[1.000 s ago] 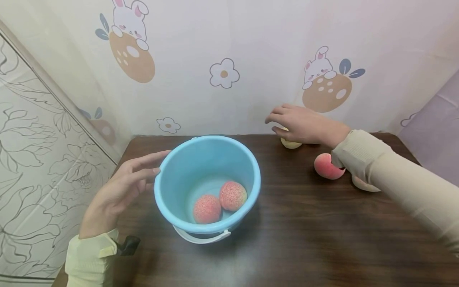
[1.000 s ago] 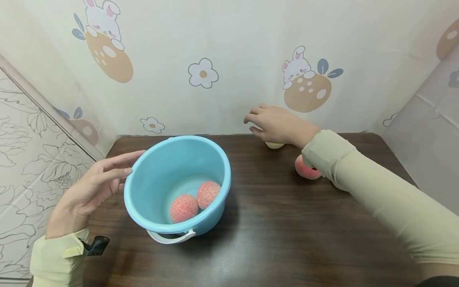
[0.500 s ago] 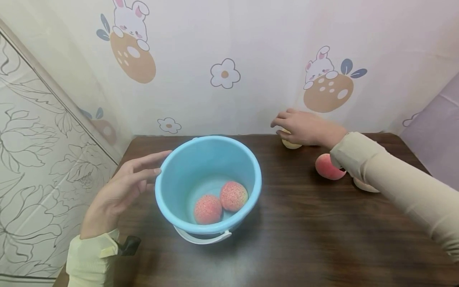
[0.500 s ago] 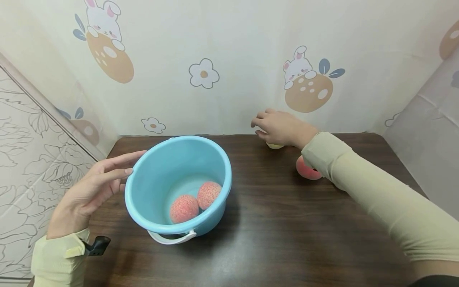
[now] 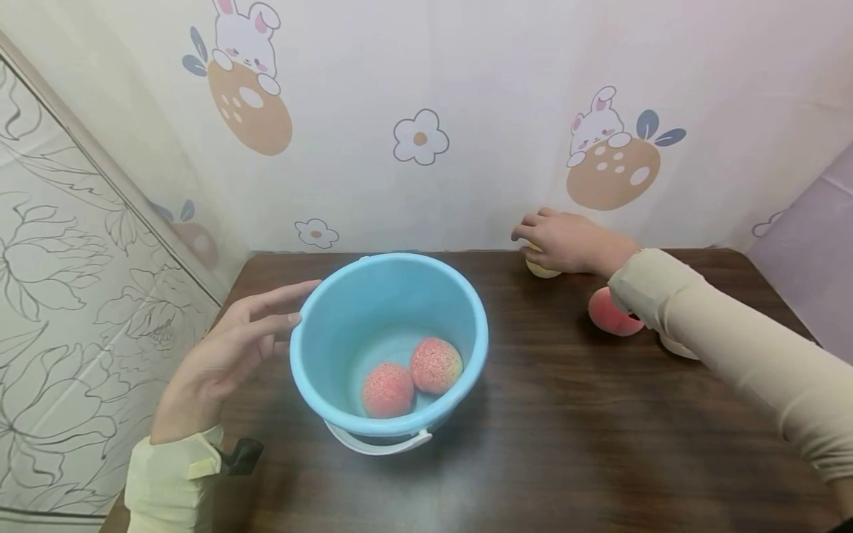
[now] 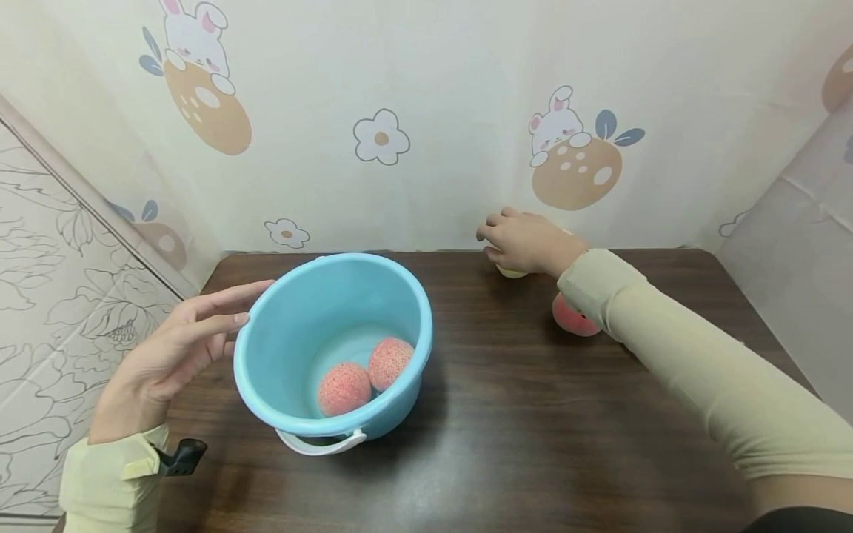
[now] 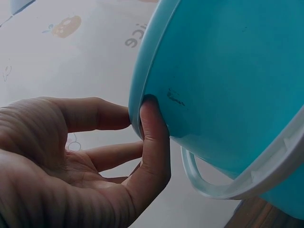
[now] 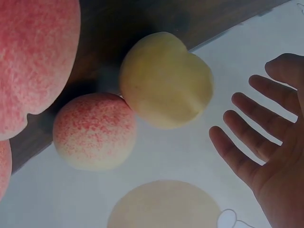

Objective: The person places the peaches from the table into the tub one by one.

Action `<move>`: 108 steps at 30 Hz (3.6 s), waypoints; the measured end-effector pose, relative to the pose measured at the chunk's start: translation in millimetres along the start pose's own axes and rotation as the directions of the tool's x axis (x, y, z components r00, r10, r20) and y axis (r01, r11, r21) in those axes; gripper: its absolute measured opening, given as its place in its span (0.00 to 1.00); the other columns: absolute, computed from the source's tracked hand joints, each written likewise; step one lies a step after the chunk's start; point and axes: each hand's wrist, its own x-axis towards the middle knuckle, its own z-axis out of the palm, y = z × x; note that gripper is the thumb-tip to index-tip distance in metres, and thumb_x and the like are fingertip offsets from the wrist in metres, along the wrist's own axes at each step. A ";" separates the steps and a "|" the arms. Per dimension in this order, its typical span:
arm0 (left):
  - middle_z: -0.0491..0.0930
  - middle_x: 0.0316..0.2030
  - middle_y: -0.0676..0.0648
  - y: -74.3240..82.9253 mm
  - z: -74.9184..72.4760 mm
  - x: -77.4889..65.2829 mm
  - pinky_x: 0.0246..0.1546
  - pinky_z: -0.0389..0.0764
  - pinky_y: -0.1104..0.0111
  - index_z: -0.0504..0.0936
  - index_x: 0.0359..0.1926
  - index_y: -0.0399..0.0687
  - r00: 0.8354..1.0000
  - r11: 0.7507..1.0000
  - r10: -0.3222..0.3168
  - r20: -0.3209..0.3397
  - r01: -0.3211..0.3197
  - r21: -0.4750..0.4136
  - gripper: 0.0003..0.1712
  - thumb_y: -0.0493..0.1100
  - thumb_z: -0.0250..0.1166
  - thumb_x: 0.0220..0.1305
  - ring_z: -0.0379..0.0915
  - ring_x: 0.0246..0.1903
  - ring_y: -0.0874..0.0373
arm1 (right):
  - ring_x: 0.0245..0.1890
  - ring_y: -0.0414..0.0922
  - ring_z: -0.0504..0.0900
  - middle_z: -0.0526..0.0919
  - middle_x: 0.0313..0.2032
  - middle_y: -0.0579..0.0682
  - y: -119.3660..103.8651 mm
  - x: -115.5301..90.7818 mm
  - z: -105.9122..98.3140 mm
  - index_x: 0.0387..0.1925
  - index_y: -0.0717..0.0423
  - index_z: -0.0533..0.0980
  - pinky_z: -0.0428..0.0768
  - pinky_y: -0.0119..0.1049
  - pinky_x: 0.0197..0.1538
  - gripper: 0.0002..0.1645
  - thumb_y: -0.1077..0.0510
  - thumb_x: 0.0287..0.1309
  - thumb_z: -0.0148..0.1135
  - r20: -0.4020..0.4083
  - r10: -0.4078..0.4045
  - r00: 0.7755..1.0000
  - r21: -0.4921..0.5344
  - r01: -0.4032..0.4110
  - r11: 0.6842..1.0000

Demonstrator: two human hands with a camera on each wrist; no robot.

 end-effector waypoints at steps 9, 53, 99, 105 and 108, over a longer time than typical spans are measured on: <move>0.74 0.72 0.43 -2.7 -2.3 2.6 0.51 0.89 0.57 0.69 0.75 0.40 0.999 0.999 0.032 0.019 -0.031 -0.031 0.29 0.32 0.56 0.76 0.84 0.56 0.53 | 0.59 0.61 0.78 0.82 0.59 0.62 8.8 4.2 9.7 0.60 0.58 0.79 0.82 0.59 0.59 0.20 0.56 0.71 0.60 0.014 0.028 1.000 -0.030 -0.027 0.999; 0.75 0.70 0.42 0.1 1.7 0.4 0.53 0.87 0.57 0.72 0.74 0.47 0.999 0.999 -0.032 -0.029 0.033 0.008 0.29 0.35 0.60 0.75 0.86 0.54 0.50 | 0.53 0.64 0.73 0.77 0.52 0.63 11.5 12.3 39.5 0.59 0.59 0.78 0.80 0.61 0.54 0.29 0.41 0.69 0.65 -0.012 0.090 0.996 -0.099 -0.090 0.991; 0.75 0.71 0.47 -2.6 -2.7 6.0 0.52 0.89 0.56 0.69 0.75 0.40 1.000 0.998 0.013 -0.017 -0.014 -0.067 0.29 0.32 0.56 0.75 0.85 0.55 0.56 | 0.58 0.63 0.74 0.76 0.59 0.60 -6.1 31.7 60.0 0.68 0.54 0.73 0.78 0.68 0.59 0.37 0.41 0.64 0.71 0.084 0.123 0.989 -0.059 -0.118 0.991; 0.75 0.71 0.47 -2.4 -3.3 5.5 0.52 0.89 0.55 0.69 0.76 0.41 1.000 0.997 0.007 -0.015 -0.009 -0.074 0.29 0.31 0.56 0.76 0.86 0.54 0.56 | 0.55 0.63 0.75 0.77 0.55 0.60 -9.3 30.8 59.0 0.64 0.53 0.75 0.78 0.66 0.56 0.36 0.41 0.62 0.72 0.043 0.109 0.993 -0.063 -0.106 0.992; 0.75 0.71 0.47 -3.1 -3.5 5.4 0.52 0.89 0.56 0.68 0.76 0.41 1.000 0.997 0.011 -0.013 -0.012 -0.074 0.30 0.31 0.55 0.76 0.86 0.54 0.56 | 0.54 0.62 0.75 0.77 0.54 0.60 -11.5 29.8 58.9 0.64 0.53 0.75 0.78 0.66 0.54 0.35 0.40 0.61 0.72 0.031 0.110 0.993 -0.065 -0.107 0.992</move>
